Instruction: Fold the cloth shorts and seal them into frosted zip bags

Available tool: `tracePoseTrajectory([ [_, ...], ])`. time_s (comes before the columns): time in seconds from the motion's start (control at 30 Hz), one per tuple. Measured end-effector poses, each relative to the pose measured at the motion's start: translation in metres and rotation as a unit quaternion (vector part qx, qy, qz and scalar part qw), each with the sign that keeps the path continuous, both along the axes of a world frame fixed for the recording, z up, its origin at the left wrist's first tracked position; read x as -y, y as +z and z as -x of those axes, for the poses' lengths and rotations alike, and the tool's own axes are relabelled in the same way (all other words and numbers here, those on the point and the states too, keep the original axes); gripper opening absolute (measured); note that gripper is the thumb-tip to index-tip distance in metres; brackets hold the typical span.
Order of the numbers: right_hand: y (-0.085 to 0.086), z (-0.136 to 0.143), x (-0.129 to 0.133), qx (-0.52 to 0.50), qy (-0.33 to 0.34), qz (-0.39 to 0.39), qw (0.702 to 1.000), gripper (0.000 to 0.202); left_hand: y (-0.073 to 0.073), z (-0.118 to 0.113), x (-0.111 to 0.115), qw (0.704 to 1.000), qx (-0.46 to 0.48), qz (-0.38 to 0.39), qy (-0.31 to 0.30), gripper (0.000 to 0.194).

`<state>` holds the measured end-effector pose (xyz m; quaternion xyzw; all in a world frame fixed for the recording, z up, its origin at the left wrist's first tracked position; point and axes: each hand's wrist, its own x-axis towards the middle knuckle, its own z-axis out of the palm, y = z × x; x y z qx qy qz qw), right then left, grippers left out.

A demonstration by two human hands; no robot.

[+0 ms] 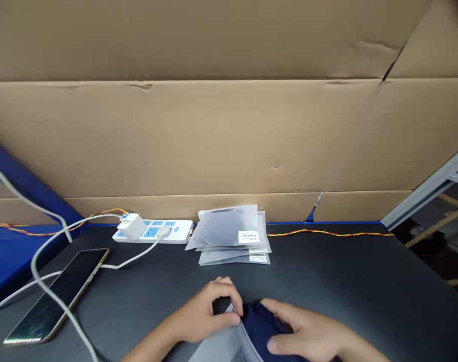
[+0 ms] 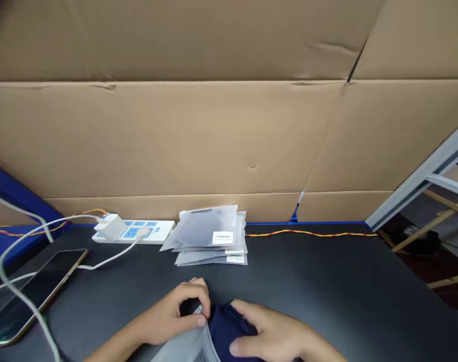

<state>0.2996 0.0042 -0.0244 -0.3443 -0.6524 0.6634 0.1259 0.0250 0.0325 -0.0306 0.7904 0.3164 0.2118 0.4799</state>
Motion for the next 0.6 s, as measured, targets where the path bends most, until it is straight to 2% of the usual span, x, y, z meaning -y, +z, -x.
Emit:
tracePoseTrajectory([
  [0.03,0.000,0.002,0.001,-0.004,0.007,0.011,1.000,0.028,0.000,0.000,0.000,1.000,0.013,0.005,0.005,0.015],
  [0.1,0.000,0.005,0.002,-0.008,0.077,0.062,0.995,0.026,0.000,0.000,0.000,1.000,0.026,0.014,0.004,0.013],
  [0.17,-0.004,0.007,0.003,-0.020,0.125,0.103,0.987,0.032,0.001,0.000,0.001,1.000,0.022,0.013,-0.007,0.010],
  [0.23,-0.012,0.009,0.004,-0.041,0.094,0.112,0.988,0.039,0.002,0.001,0.001,1.000,0.016,0.006,-0.010,0.007],
  [0.33,-0.023,0.009,0.004,-0.060,0.000,0.105,0.993,0.053,0.003,0.003,-0.001,1.000,0.013,-0.004,0.010,0.008],
  [0.47,-0.022,0.009,0.002,-0.068,-0.103,0.067,0.990,0.047,0.001,0.006,-0.006,0.999,0.017,-0.014,0.048,0.013],
  [0.6,-0.015,0.012,0.001,-0.070,-0.101,0.059,0.991,0.040,-0.003,0.006,-0.007,0.997,0.012,-0.025,0.078,0.011],
])
